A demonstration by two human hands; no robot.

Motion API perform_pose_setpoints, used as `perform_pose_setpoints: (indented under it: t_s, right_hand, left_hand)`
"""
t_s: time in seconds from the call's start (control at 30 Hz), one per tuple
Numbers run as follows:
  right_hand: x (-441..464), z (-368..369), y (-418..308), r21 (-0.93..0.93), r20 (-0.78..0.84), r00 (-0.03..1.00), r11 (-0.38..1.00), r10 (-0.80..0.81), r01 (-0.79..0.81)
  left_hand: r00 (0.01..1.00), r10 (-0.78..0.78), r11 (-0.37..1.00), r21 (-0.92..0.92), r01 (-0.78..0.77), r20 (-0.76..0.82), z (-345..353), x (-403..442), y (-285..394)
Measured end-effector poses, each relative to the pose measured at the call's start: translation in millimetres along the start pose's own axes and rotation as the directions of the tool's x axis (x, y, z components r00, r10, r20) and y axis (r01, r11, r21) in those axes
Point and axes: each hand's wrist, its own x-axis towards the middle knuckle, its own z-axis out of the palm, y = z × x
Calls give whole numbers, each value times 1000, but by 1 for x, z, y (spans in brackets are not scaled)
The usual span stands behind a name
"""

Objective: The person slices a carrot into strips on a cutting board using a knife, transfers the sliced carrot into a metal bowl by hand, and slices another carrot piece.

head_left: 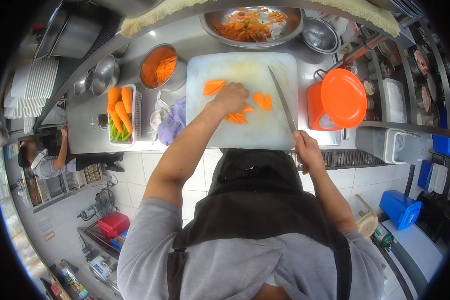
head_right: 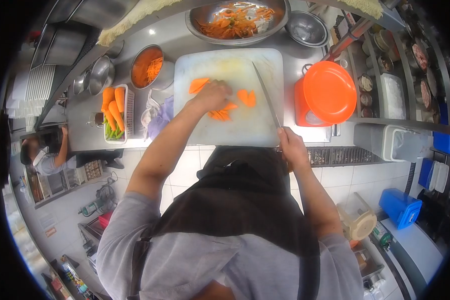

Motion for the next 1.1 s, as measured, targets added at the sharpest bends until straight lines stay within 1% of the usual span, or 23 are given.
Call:
perform_pose_setpoints:
  t_s: [0.03, 0.07, 0.13, 0.27, 0.37, 0.43, 0.47, 0.53, 0.67, 0.73, 0.77, 0.8, 0.87, 0.9, 0.97, 1.0, 1.03, 1.07, 1.1]
  right_hand:
    - [0, 0, 0, 9, -1, 1000, 1000, 3, -3]
    - [-1, 0, -1, 8, 2, 1000, 1000, 3, -3]
    - [-1, -1, -4, -4, 2, 1000, 1000, -1, 1]
    - [1, -1, 2, -2, 10, 1000, 1000, -2, 2]
    - [2, -1, 4, -6, 21, 1000, 1000, 18, -18]
    - [1, -2, 2, -26, 19, 1000, 999, 19, -19]
    - [0, -2, 1, -22, 14, 1000, 1000, 22, -21]
    - [-1, -2, -2, -26, 11, 1000, 1000, 17, -17]
    - [1, -2, 2, -9, 26, 1000, 1000, 1, 0]
    - [1, -1, 2, 14, 11, 1000, 1000, -26, 26]
    - [2, -2, 3, 10, 10, 1000, 1000, -28, 28]
    - [2, -1, 4, 16, 10, 1000, 1000, -23, 23]
    - [2, 0, 3, 20, 12, 1000, 1000, -21, 21]
    - [1, -1, 2, 23, 13, 1000, 1000, -12, 12]
    - [1, -1, 0, 25, 12, 1000, 1000, -3, 3]
    - [1, -2, 0, -14, 13, 1000, 1000, 6, -6]
    - [1, -2, 0, -52, 14, 1000, 999, 15, -15]
    - [1, -2, 1, -52, 13, 1000, 999, 18, -17]
    - [2, -2, 2, -109, 5, 1000, 994, -29, 29]
  left_hand:
    - [987, 25, 1000, -3, -25, -158, 4, 1, 5]
    - [987, 21, 1000, -4, -22, -158, 8, 5, 10]
    - [966, 90, 995, -11, -96, -242, 14, 13, 21]
    - [971, 118, 993, 10, -119, -209, 13, 20, 26]
    - [982, 96, 994, 67, -86, -164, 5, 20, 24]
    - [998, 22, 991, 136, -12, -67, -1, 18, 25]
    - [998, 27, 990, 139, -18, -64, -1, 18, 24]
    - [964, 109, 987, 140, -77, -242, 0, 15, 23]
    - [976, 76, 993, 106, -55, -205, 12, 22, 59]
    - [953, -49, 993, 88, 78, -299, 34, 26, 77]
    - [952, -67, 996, 41, 83, -300, 38, 26, 82]
    - [951, -69, 996, 37, 83, -300, 40, 24, 85]
    - [920, -54, 998, -40, 42, -387, 42, 20, 86]
    - [920, -56, 998, -40, 44, -388, 46, 21, 82]
    - [912, -119, 974, -224, 31, -392, 54, 22, 74]
    - [912, -118, 974, -225, 29, -392, 44, 18, 73]
    - [930, -240, 931, -336, 139, -280, 25, 11, 72]
    - [925, -348, 866, -430, 256, -151, 13, 5, 69]
    - [925, -351, 864, -432, 259, -148, 11, 1, 63]
